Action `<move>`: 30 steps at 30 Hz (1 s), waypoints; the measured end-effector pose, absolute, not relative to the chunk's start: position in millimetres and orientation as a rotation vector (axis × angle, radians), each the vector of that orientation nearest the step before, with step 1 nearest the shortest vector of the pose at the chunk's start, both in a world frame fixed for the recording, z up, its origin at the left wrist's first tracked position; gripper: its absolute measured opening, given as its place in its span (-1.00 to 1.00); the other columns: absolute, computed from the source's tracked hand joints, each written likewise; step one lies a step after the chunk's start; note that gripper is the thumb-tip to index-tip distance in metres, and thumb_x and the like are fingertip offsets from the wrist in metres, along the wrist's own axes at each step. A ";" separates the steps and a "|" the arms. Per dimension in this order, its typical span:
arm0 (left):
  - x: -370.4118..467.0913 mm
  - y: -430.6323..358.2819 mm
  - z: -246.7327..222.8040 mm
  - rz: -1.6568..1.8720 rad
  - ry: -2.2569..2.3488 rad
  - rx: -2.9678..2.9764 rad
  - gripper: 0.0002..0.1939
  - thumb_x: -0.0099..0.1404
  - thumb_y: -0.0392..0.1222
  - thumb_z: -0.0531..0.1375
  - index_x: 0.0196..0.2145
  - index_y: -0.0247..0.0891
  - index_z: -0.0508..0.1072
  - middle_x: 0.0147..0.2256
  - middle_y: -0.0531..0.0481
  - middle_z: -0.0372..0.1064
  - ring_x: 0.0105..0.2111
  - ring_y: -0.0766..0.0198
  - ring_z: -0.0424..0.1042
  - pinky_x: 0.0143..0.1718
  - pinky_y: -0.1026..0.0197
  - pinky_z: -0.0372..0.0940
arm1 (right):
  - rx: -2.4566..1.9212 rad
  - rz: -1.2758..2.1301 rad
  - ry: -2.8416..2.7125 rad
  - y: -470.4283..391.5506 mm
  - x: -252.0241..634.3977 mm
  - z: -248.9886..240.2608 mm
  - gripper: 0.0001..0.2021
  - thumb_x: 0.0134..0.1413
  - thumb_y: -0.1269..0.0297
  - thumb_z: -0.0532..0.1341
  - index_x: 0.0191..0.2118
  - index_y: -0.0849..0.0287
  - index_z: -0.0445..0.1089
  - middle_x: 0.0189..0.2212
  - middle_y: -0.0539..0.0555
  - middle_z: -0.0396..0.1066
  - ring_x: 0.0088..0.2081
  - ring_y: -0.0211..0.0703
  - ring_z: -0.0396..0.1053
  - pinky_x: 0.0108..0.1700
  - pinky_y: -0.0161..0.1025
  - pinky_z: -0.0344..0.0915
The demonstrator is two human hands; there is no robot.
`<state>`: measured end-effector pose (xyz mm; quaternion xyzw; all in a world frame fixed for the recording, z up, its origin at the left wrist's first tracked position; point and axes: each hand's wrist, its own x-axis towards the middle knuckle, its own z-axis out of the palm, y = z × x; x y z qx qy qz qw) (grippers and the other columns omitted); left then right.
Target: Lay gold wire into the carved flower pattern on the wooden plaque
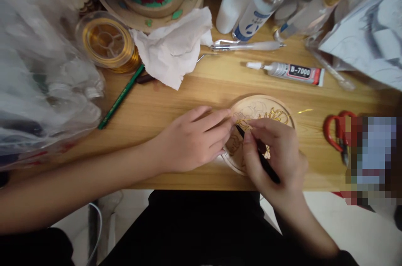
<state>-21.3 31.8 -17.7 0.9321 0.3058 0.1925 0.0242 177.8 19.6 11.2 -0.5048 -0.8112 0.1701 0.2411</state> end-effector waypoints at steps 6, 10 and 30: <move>-21.5 31.1 -17.2 0.579 0.953 2.881 -0.71 0.45 -0.19 0.03 -0.11 -0.40 0.48 0.00 -0.13 0.46 0.07 0.06 0.37 0.00 0.05 0.31 | -1.168 0.540 -2.348 30.3 182.2 15.0 -0.57 0.10 0.54 0.21 0.08 0.13 0.21 -0.19 0.07 0.50 -0.31 -0.22 0.49 -0.35 -0.30 0.44; -21.4 31.1 -17.3 0.584 0.962 2.890 -0.71 0.46 -0.17 0.03 -0.11 -0.38 0.48 -0.01 -0.14 0.47 0.08 0.07 0.36 0.00 0.04 0.31 | -1.057 0.464 -2.455 38.7 185.8 15.7 -0.64 0.14 0.50 0.18 0.04 0.08 0.23 -0.34 0.03 0.50 -0.37 -0.18 0.48 -0.41 -0.26 0.44; -22.6 31.5 -15.3 0.525 0.933 2.895 -0.67 0.45 -0.17 0.03 -0.03 -0.45 0.46 0.05 -0.18 0.42 0.07 0.02 0.35 -0.02 0.04 0.30 | -1.025 0.626 -2.309 45.6 203.7 4.9 -0.71 0.10 0.43 0.27 -0.05 0.08 0.32 -0.29 0.00 0.54 -0.38 -0.23 0.52 -0.40 -0.31 0.48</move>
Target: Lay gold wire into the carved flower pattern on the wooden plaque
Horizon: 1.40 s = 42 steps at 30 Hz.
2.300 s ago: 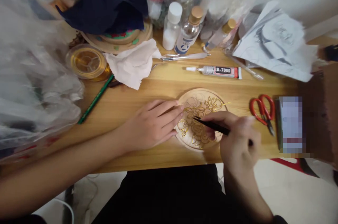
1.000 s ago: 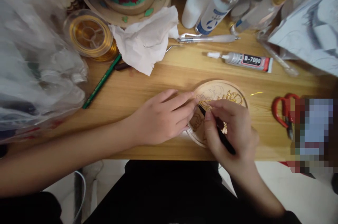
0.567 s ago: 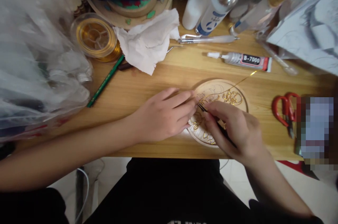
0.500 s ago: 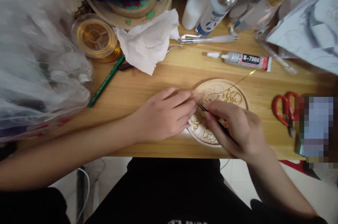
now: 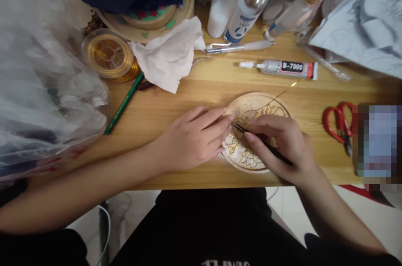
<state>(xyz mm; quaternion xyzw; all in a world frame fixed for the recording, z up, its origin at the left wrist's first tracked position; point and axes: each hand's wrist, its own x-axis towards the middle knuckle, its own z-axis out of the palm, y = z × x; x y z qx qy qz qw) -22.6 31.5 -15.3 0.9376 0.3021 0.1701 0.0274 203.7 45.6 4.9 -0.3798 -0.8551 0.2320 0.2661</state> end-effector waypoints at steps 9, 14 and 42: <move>-22.6 32.3 -15.7 0.545 0.950 2.885 -0.69 0.45 -0.16 0.05 -0.04 -0.41 0.46 0.04 -0.18 0.43 0.08 0.03 0.35 -0.01 0.04 0.32 | -1.037 0.677 -2.289 48.5 199.8 6.8 -0.64 0.10 0.47 0.24 0.01 0.05 0.31 -0.24 0.00 0.53 -0.34 -0.23 0.52 -0.38 -0.31 0.48; -23.0 31.6 -16.7 0.545 0.945 2.871 -0.69 0.42 -0.15 0.09 -0.03 -0.42 0.45 0.05 -0.18 0.42 0.10 0.01 0.34 0.02 0.03 0.31 | -1.074 0.817 -2.193 46.4 206.9 5.7 -0.57 0.09 0.43 0.26 0.07 0.01 0.26 -0.41 -0.08 0.49 -0.47 -0.28 0.45 -0.48 -0.33 0.40; -20.9 30.7 -12.6 0.531 1.018 2.817 -0.68 0.39 -0.16 0.12 -0.01 -0.42 0.42 0.08 -0.24 0.39 0.09 -0.04 0.37 0.01 -0.01 0.35 | -0.730 -0.110 -2.763 85.3 205.6 12.6 -0.74 0.31 0.40 0.00 -0.16 0.15 0.45 -0.30 0.10 0.49 -0.20 -0.08 0.39 -0.25 -0.16 0.32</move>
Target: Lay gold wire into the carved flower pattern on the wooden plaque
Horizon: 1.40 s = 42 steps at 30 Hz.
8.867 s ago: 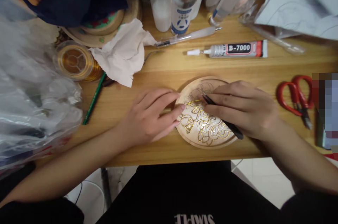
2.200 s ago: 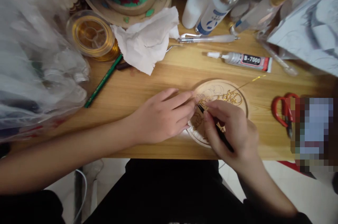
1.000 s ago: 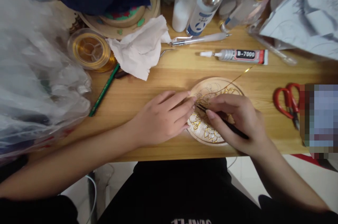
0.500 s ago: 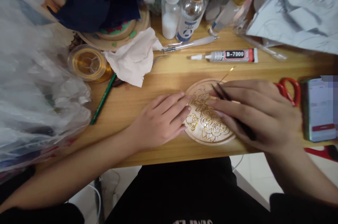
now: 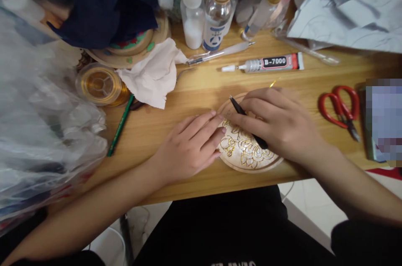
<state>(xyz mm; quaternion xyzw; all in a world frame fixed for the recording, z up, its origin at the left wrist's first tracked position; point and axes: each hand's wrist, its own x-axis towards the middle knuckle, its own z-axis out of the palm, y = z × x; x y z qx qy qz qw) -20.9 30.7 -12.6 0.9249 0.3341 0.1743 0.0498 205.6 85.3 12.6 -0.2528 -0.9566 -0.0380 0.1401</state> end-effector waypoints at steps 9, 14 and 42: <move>-20.8 32.0 -14.8 0.571 1.012 2.821 -0.69 0.37 -0.16 0.14 -0.03 -0.42 0.44 0.05 -0.29 0.40 0.08 -0.05 0.37 0.02 -0.01 0.35 | -0.711 -0.020 -2.866 87.6 202.6 14.7 -0.75 0.30 0.43 0.04 -0.17 0.27 0.48 -0.34 0.14 0.43 -0.24 -0.11 0.32 -0.30 -0.21 0.26; -21.1 31.6 -13.6 0.581 1.009 2.831 -0.68 0.37 -0.16 0.16 -0.02 -0.44 0.44 0.04 -0.29 0.40 0.07 -0.05 0.38 0.02 -0.01 0.36 | -0.642 0.015 -2.848 91.1 203.1 13.9 -0.73 0.31 0.44 0.02 -0.23 0.29 0.49 -0.39 0.13 0.39 -0.26 -0.12 0.30 -0.31 -0.22 0.27; -22.7 31.2 -16.9 0.554 1.051 2.785 -0.63 0.36 -0.11 0.16 0.04 -0.38 0.40 0.04 -0.29 0.37 0.10 -0.07 0.33 0.06 -0.04 0.31 | -0.514 0.072 -2.869 100.3 206.0 10.1 -0.72 0.32 0.42 0.01 -0.31 0.23 0.44 -0.37 0.11 0.38 -0.20 -0.11 0.30 -0.29 -0.20 0.21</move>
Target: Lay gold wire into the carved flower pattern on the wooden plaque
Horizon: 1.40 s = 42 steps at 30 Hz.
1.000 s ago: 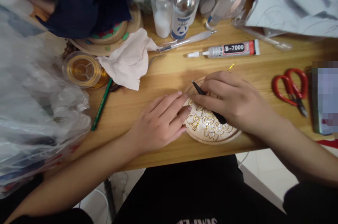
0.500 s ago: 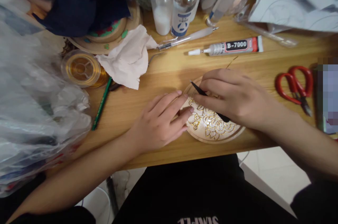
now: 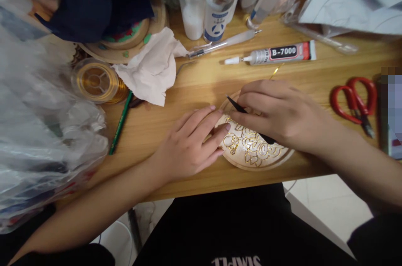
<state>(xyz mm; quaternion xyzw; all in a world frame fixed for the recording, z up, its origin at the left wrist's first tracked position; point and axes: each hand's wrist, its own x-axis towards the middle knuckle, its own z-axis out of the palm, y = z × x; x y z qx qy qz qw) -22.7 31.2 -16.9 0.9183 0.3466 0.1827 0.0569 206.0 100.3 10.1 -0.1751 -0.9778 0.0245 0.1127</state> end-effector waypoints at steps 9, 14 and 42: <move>-21.8 32.1 -16.4 0.547 1.052 2.770 -0.64 0.36 -0.12 0.16 0.03 -0.38 0.40 0.05 -0.28 0.37 0.10 -0.07 0.34 0.05 -0.05 0.33 | -0.522 0.061 -2.739 99.5 207.8 6.6 -0.79 0.30 0.43 0.04 -0.14 0.21 0.42 -0.21 0.11 0.48 -0.04 -0.08 0.37 -0.14 -0.15 0.29; -21.6 31.8 -15.3 0.545 1.035 2.757 -0.64 0.34 -0.14 0.19 0.02 -0.39 0.40 0.08 -0.34 0.34 0.11 -0.10 0.33 0.05 -0.07 0.32 | -0.651 0.328 -2.539 93.7 218.2 36.1 -0.77 0.17 0.41 0.19 -0.06 0.12 0.43 -0.12 0.17 0.52 0.07 0.06 0.39 0.03 -0.02 0.37; -26.6 32.0 -18.0 0.566 1.073 2.694 -0.66 0.37 -0.07 0.15 0.02 -0.29 0.43 0.10 -0.32 0.30 0.14 -0.11 0.28 0.06 -0.13 0.29 | -0.734 0.827 -2.701 94.3 218.3 37.5 -0.77 0.20 0.42 0.19 -0.04 0.23 0.45 -0.14 0.17 0.52 -0.10 -0.15 0.50 -0.06 -0.25 0.45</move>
